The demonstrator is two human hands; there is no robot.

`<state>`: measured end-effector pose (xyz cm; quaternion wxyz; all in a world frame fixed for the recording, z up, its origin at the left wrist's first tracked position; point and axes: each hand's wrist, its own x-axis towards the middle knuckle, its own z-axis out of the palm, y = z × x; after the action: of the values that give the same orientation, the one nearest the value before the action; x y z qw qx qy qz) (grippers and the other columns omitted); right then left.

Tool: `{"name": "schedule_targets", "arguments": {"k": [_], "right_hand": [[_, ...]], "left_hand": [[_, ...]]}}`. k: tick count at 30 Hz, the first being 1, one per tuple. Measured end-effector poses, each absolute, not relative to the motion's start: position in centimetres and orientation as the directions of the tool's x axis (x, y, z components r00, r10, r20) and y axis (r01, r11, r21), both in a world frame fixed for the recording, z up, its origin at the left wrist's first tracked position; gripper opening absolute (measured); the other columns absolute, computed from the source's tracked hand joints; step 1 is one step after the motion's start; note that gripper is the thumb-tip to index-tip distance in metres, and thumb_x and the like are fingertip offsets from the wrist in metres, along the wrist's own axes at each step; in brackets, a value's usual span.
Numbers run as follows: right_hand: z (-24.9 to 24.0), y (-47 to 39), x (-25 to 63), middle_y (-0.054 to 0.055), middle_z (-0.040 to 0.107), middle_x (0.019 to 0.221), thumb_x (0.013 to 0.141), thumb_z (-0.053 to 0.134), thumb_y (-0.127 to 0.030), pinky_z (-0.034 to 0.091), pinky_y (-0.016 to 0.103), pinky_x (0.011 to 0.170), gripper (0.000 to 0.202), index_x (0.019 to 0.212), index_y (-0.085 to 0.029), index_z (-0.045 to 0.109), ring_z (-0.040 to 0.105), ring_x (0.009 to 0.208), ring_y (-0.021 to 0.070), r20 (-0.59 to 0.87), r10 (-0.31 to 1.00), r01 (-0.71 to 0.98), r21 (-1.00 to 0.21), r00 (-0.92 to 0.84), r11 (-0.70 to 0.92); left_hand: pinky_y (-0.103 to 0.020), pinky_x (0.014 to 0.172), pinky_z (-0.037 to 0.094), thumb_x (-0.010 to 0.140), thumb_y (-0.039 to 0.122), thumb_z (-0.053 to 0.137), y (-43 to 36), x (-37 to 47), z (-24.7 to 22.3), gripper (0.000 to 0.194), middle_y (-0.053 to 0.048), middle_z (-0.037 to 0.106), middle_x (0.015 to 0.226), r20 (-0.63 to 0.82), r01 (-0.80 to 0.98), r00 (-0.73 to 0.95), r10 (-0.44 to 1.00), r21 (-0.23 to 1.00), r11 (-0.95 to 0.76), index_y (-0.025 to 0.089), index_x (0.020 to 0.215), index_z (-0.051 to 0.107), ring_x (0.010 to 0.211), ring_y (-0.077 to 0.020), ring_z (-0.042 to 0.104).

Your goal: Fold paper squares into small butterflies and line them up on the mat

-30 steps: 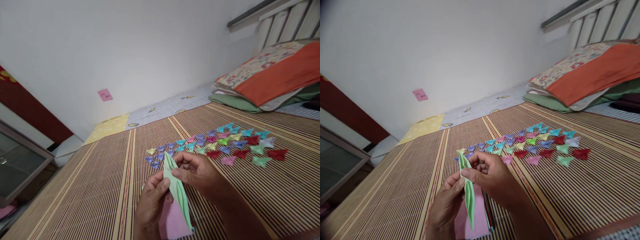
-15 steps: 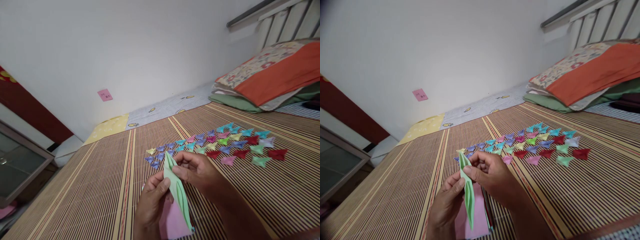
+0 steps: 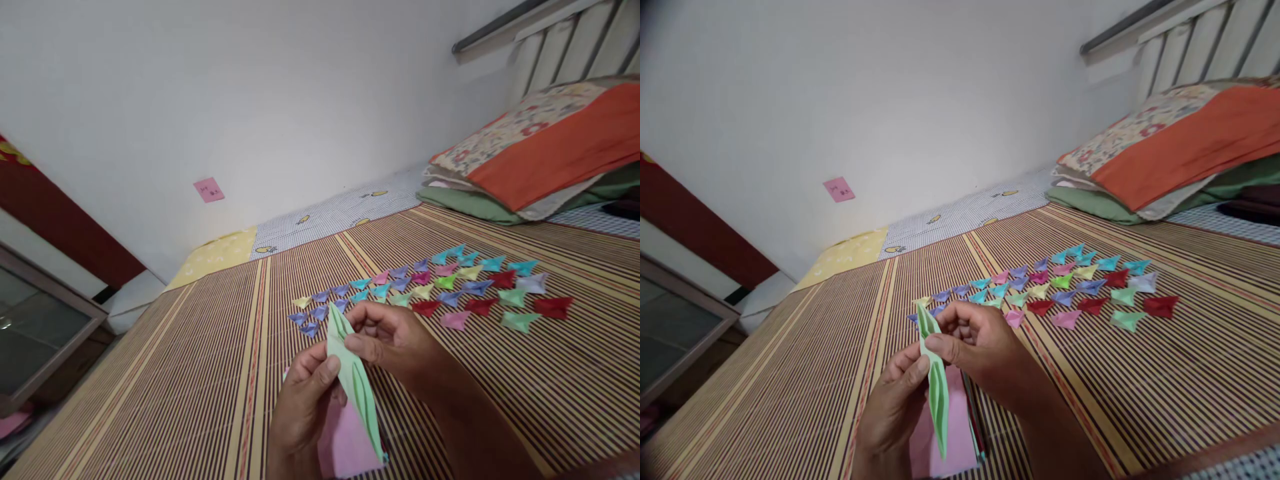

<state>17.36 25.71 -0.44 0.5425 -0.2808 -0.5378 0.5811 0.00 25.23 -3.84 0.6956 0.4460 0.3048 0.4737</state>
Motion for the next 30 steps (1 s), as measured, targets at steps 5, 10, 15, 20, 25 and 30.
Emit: {"name": "schedule_targets", "arguments": {"k": [5,10,15,20,25,30], "right_hand": [[-0.6,25.7,17.6,-0.003,0.059,0.072,0.089,0.071,-0.034,0.042,0.024,0.058,0.016,0.086,-0.019,0.067,0.053,0.064,0.0109,0.265,0.935,-0.255,-0.945,-0.236,0.203],[-0.3,25.4,17.6,0.0,0.063,0.074,0.09,0.066,-0.03,0.045,0.025,0.06,0.011,0.086,-0.019,0.067,0.057,0.067,0.0129,0.261,0.942,-0.169,-0.959,-0.209,0.228],[-0.3,25.4,18.2,0.0,0.066,0.07,0.087,0.068,-0.028,0.048,0.024,0.056,0.01,0.086,-0.019,0.067,0.06,0.06,0.0122,0.208,0.954,-0.142,-0.973,-0.215,0.18],[-0.9,25.7,18.9,-0.004,0.06,0.049,0.086,0.069,-0.033,0.043,0.021,0.044,0.016,0.08,-0.02,0.061,0.054,0.042,0.0106,0.167,0.928,-0.267,-0.961,-0.333,0.077],[-0.5,25.3,18.2,-0.004,0.06,0.061,0.079,0.074,-0.023,0.04,0.02,0.046,0.012,0.079,-0.019,0.063,0.052,0.049,0.0083,0.12,0.94,-0.191,-0.98,-0.321,0.06],[0.0,25.0,16.9,-0.005,0.05,0.059,0.086,0.061,-0.019,0.031,0.023,0.047,0.014,0.073,-0.021,0.056,0.044,0.052,0.0096,0.242,0.951,0.048,-0.965,-0.194,0.256]], "left_hand": [[-0.02,0.051,0.033,0.08,0.042,0.084,25.3,0.0,-3.9,0.031,-0.002,0.062,0.066,-0.014,-0.375,0.36,0.933,0.913,0.158,0.013,0.092,0.081,0.051,-0.0068,0.045],[-0.018,0.049,0.03,0.081,0.042,0.083,25.4,0.2,-3.5,0.031,0.001,0.058,0.06,0.007,-0.375,0.362,0.932,0.916,0.139,0.012,0.088,0.079,0.048,-0.0053,0.041],[-0.018,0.047,0.025,0.085,0.041,0.08,25.4,0.4,-3.3,0.031,0.005,0.053,0.052,0.041,-0.363,0.329,0.943,0.928,0.087,0.012,0.08,0.072,0.042,-0.003,0.034],[-0.017,0.044,0.022,0.083,0.044,0.081,25.1,0.1,-3.2,0.034,0.007,0.051,0.047,0.054,-0.371,0.317,0.947,0.926,0.072,0.013,0.075,0.068,0.037,-0.0018,0.029],[-0.016,0.045,0.026,0.086,0.042,0.079,25.1,0.2,-3.0,0.033,0.008,0.049,0.047,0.065,-0.327,0.239,0.969,0.945,0.017,0.014,0.074,0.066,0.038,-0.0021,0.032],[-0.016,0.046,0.033,0.08,0.04,0.085,25.3,0.9,-2.4,0.031,0.006,0.06,0.063,0.084,-0.329,0.014,0.996,0.941,-0.075,0.017,0.094,0.071,0.045,-0.0042,0.044]]}}
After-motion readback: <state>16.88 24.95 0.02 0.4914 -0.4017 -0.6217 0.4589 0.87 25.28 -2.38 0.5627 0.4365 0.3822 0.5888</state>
